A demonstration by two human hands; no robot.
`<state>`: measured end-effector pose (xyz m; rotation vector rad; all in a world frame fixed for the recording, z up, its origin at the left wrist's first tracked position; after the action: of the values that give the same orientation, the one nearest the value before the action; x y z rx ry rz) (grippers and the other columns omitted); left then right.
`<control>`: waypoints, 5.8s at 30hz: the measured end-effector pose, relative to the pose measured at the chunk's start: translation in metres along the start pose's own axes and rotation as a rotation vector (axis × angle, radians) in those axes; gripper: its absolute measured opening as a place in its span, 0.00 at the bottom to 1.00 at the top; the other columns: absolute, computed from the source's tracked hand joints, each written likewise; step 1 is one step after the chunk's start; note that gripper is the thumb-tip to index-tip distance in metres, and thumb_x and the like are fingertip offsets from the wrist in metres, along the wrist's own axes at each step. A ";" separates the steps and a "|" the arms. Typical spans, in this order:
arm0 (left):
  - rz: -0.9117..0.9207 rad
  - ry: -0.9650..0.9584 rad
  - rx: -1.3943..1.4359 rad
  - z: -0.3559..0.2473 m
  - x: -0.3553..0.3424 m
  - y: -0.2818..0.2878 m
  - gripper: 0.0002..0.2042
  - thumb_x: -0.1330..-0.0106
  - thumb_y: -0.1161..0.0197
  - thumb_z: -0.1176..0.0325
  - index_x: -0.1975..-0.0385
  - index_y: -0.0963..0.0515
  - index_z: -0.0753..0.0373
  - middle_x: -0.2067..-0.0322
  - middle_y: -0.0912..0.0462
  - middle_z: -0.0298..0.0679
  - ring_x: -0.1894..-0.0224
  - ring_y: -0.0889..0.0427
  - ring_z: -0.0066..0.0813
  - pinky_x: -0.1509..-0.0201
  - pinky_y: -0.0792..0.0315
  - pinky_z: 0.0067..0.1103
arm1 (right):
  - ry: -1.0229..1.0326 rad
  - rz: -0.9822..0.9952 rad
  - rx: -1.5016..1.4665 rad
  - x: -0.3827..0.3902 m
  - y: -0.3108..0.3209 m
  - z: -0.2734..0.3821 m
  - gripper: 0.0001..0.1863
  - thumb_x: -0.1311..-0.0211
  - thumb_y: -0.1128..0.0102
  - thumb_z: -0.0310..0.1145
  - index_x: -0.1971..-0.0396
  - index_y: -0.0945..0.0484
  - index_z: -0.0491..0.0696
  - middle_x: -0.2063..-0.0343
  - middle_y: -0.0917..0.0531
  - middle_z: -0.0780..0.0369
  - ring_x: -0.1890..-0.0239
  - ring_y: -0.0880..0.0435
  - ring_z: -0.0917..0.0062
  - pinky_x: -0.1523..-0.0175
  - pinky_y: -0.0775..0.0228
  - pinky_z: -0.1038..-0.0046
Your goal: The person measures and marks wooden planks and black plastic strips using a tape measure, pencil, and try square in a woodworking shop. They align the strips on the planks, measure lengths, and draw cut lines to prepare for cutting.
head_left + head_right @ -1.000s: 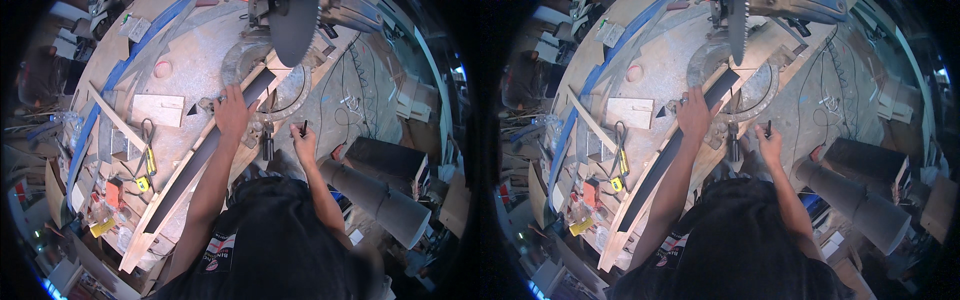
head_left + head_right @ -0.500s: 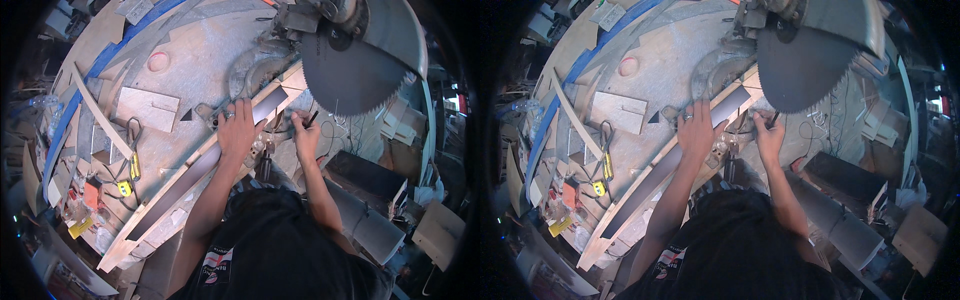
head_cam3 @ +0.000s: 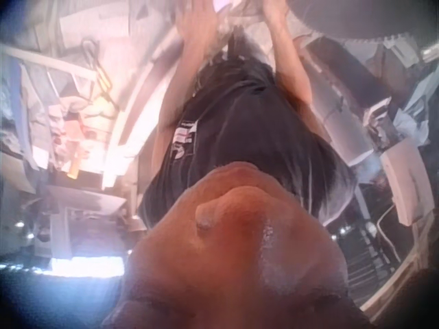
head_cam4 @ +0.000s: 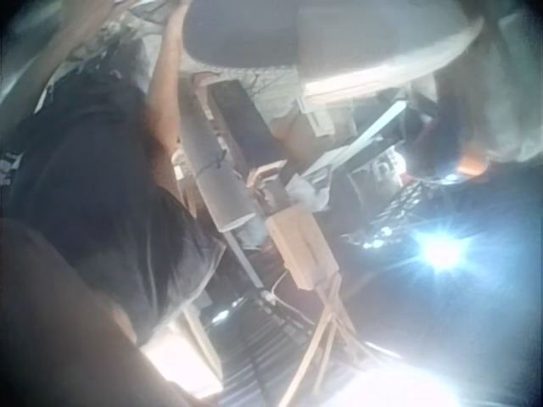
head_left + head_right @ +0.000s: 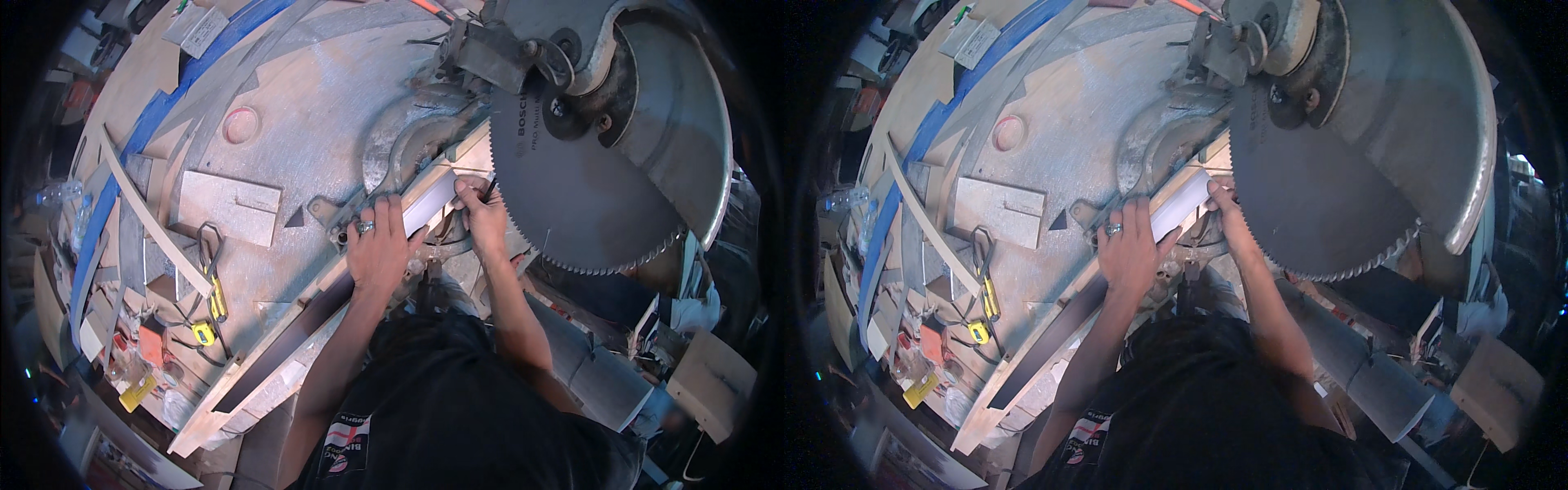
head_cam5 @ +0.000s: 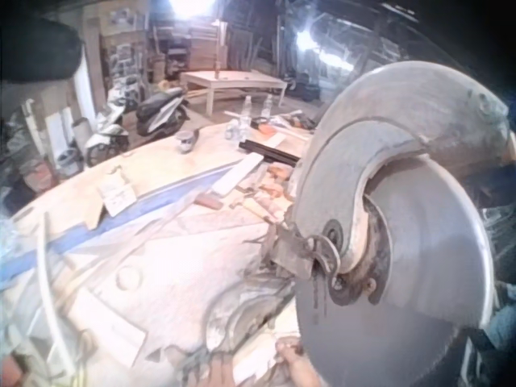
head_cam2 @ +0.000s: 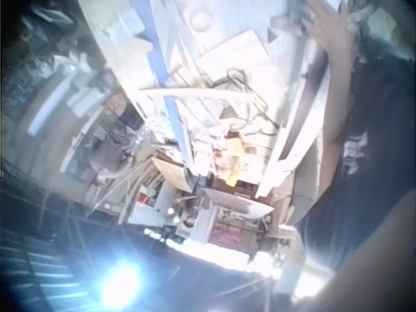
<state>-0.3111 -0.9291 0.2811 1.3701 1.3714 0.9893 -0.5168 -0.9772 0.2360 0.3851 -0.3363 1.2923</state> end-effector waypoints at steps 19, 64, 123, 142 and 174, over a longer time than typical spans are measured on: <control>0.016 0.041 -0.030 -0.002 0.001 -0.003 0.39 0.39 0.28 0.37 0.35 0.26 0.59 0.46 0.21 0.37 0.42 0.19 0.40 0.41 0.24 0.44 | 0.113 0.001 -0.066 -0.010 0.004 -0.019 0.12 0.30 0.27 0.37 0.58 0.12 0.43 0.71 0.17 0.69 0.69 0.24 0.86 0.60 0.34 0.79; -0.054 -0.012 -0.093 -0.007 -0.003 0.006 0.37 0.40 0.27 0.36 0.40 0.23 0.61 0.48 0.20 0.37 0.47 0.18 0.40 0.50 0.22 0.41 | 0.025 -0.127 -0.422 -0.005 0.000 -0.015 0.06 0.31 0.28 0.26 0.57 0.15 0.44 0.67 0.15 0.65 0.68 0.21 0.82 0.61 0.29 0.77; -0.114 -0.291 0.054 -0.050 0.046 0.041 0.29 0.38 0.23 0.52 0.42 0.22 0.62 0.53 0.22 0.41 0.56 0.19 0.40 0.46 0.40 0.42 | -0.100 0.515 0.038 0.000 0.051 0.043 0.14 0.39 0.24 0.31 0.53 0.10 0.46 0.74 0.19 0.73 0.76 0.30 0.88 0.74 0.46 0.80; -0.141 -0.211 0.063 -0.033 0.034 0.033 0.32 0.41 0.21 0.52 0.38 0.23 0.57 0.50 0.24 0.36 0.49 0.20 0.37 0.42 0.40 0.47 | 0.022 0.175 -0.036 0.004 0.058 0.006 0.19 0.31 0.25 0.47 0.60 0.11 0.44 0.70 0.11 0.65 0.74 0.25 0.88 0.68 0.38 0.81; -0.074 -0.064 0.152 0.012 0.039 0.018 0.28 0.34 0.26 0.54 0.33 0.19 0.43 0.37 0.24 0.40 0.40 0.19 0.40 0.32 0.35 0.52 | 0.279 -0.125 0.050 0.007 0.009 -0.001 0.13 0.38 0.23 0.28 0.55 0.10 0.39 0.72 0.18 0.72 0.70 0.27 0.89 0.62 0.33 0.79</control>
<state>-0.2928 -0.8904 0.2928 1.4395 1.4629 0.7989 -0.5234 -0.9686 0.2393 0.2590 -0.0440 1.2147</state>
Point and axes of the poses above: each hand's wrist, its own x-axis away from the middle knuckle, its own y-axis out of the back of the hand, z = x × y, the point moved 6 cm from there along -x, towards the middle knuckle
